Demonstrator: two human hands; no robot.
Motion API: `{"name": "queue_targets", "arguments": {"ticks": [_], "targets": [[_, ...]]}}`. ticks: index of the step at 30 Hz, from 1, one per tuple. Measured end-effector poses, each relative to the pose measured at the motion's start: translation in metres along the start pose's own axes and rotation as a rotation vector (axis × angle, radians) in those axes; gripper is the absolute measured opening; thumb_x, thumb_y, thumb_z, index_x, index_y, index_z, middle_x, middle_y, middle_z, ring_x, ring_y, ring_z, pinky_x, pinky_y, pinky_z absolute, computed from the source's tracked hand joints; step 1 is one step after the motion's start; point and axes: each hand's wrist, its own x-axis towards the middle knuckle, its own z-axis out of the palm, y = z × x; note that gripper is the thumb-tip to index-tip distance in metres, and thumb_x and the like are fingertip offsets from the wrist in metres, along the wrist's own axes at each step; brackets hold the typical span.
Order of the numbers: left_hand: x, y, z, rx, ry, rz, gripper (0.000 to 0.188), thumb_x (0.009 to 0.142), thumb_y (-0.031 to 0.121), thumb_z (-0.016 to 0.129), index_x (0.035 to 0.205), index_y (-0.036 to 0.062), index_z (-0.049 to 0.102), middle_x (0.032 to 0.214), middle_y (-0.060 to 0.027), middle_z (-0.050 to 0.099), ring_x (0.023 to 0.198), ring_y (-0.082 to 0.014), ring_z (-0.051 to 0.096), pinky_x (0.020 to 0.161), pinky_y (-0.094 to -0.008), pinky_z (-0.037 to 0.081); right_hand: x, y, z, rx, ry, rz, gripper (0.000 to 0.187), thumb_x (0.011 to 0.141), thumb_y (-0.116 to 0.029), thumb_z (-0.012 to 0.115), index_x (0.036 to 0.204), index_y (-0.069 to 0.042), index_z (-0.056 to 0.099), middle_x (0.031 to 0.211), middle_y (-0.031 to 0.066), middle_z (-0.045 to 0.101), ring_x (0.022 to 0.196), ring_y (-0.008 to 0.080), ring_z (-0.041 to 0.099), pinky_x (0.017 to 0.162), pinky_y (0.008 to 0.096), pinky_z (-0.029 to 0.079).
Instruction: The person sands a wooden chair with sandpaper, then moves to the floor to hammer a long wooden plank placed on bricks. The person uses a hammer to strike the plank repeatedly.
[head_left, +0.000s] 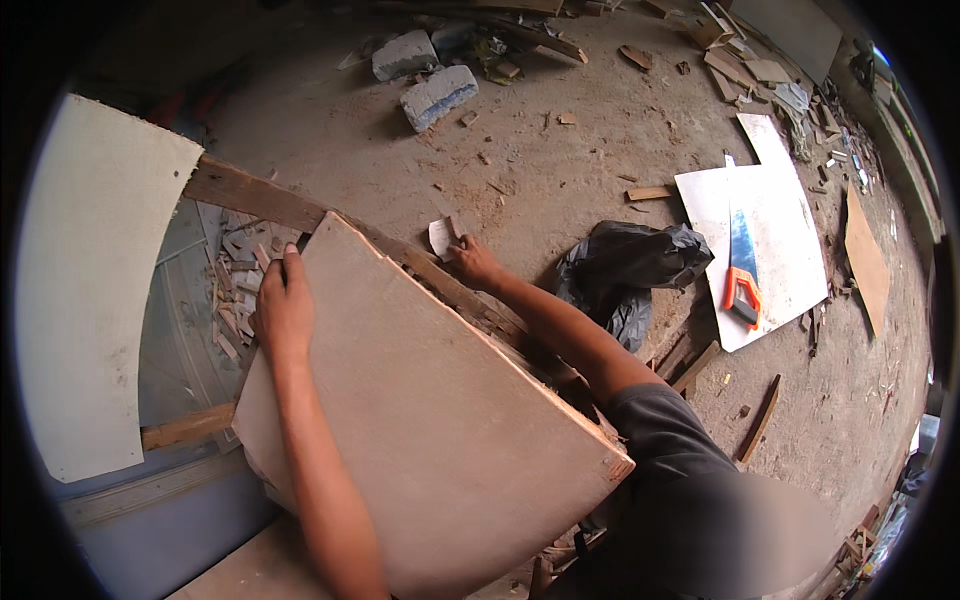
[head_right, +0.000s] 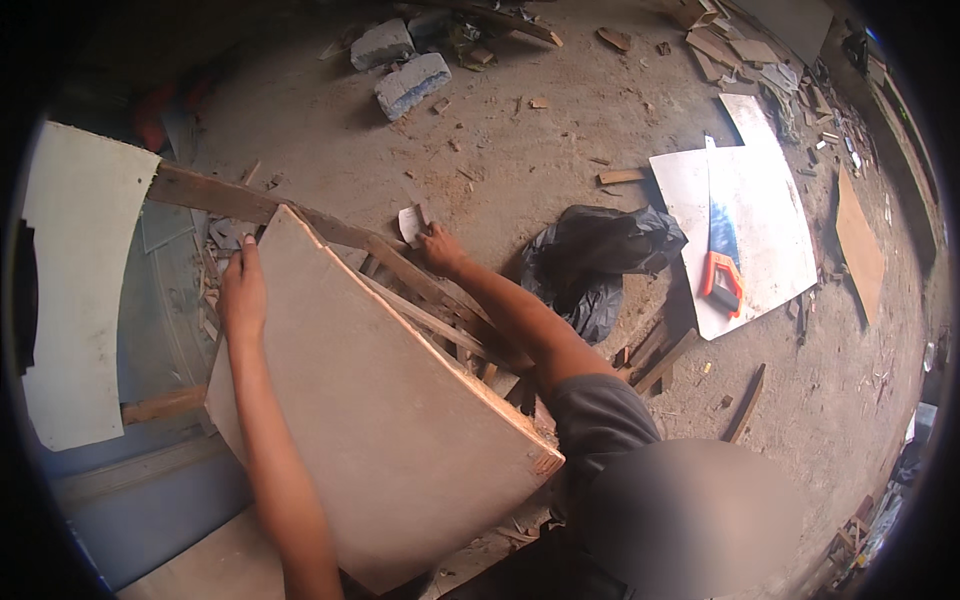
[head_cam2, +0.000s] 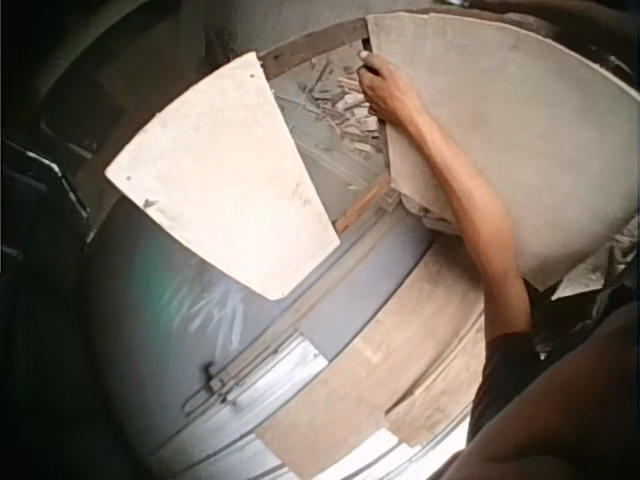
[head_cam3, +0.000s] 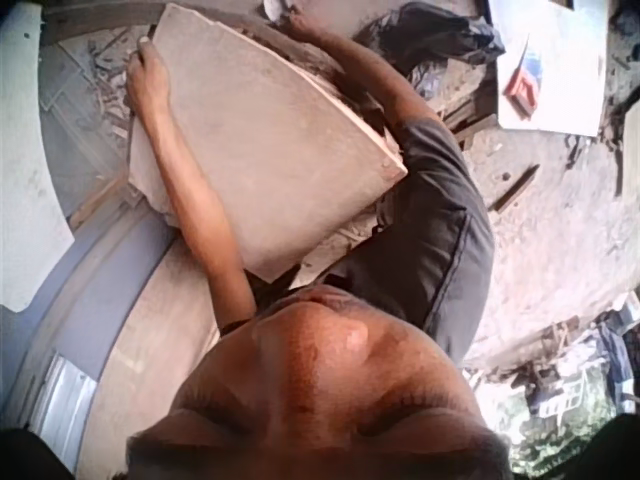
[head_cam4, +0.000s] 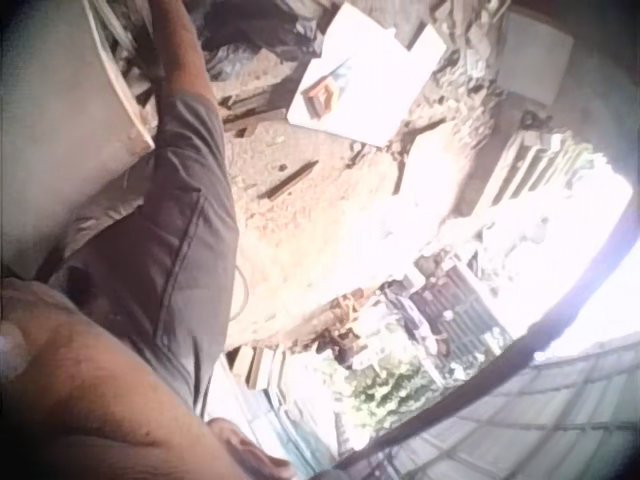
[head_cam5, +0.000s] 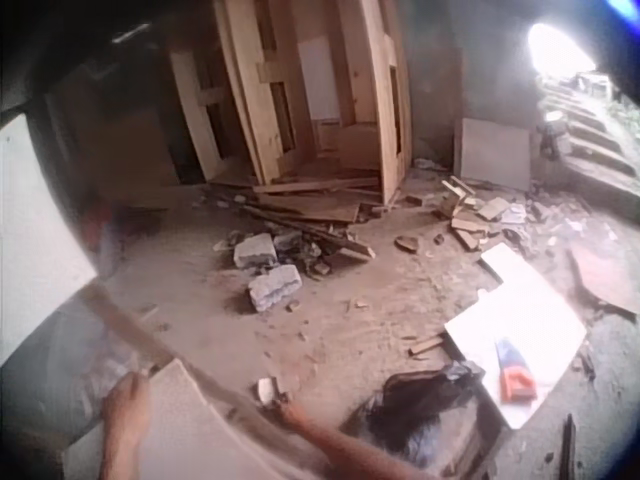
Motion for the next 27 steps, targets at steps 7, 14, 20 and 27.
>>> {"name": "queue_targets", "arguments": {"ticks": [7, 14, 20, 27], "targets": [[-0.004, -0.007, -0.004, 0.034, 0.077, 0.031, 0.058, 0.097, 0.052, 0.033, 0.11, 0.0055, 0.065, 0.113, -0.0195, 0.065, 0.111, -0.0372, 0.058, 0.098, -0.0526, 0.037, 0.017, 0.009, -0.006, -0.464, -0.142, -0.131, 0.025, 0.085, -0.013, 0.057, 0.106, -0.003, 0.066, 0.122, 0.0183, 0.052, 0.118, 0.0308, 0.049, 0.094, 0.0422, 0.044], [-0.005, -0.005, -0.003, -0.001, 0.127, 0.027, 0.054, 0.096, 0.051, 0.037, 0.104, 0.0051, 0.064, 0.115, -0.0194, 0.065, 0.111, -0.039, 0.058, 0.1, -0.0553, 0.034, 0.049, 0.008, -0.032, -0.691, -0.208, -0.341, 0.024, 0.089, -0.017, 0.055, 0.108, -0.007, 0.066, 0.122, 0.0115, 0.053, 0.117, 0.0242, 0.049, 0.093, 0.0382, 0.041], [-0.009, 0.01, -0.006, 0.011, 0.032, 0.024, 0.056, 0.098, 0.049, 0.034, 0.112, 0.0034, 0.063, 0.117, -0.0169, 0.064, 0.115, -0.0327, 0.057, 0.106, -0.0544, 0.03, 0.04, 0.001, -0.055, -0.164, 0.158, -0.251, 0.021, 0.092, -0.013, 0.053, 0.107, 0.001, 0.057, 0.097, 0.015, 0.06, 0.091, 0.0302, 0.059, 0.079, 0.0431, 0.049], [-0.015, -0.002, -0.009, -0.06, 0.175, 0.041, 0.061, 0.096, 0.058, 0.036, 0.111, 0.005, 0.061, 0.113, -0.0166, 0.064, 0.112, -0.031, 0.057, 0.099, -0.0517, 0.035, 0.036, -0.127, -0.182, 1.185, 0.399, 0.104, 0.026, 0.099, -0.023, 0.049, 0.103, 0.003, 0.051, 0.085, 0.0076, 0.058, 0.071, 0.0161, 0.061, 0.067, 0.0325, 0.055]]}}
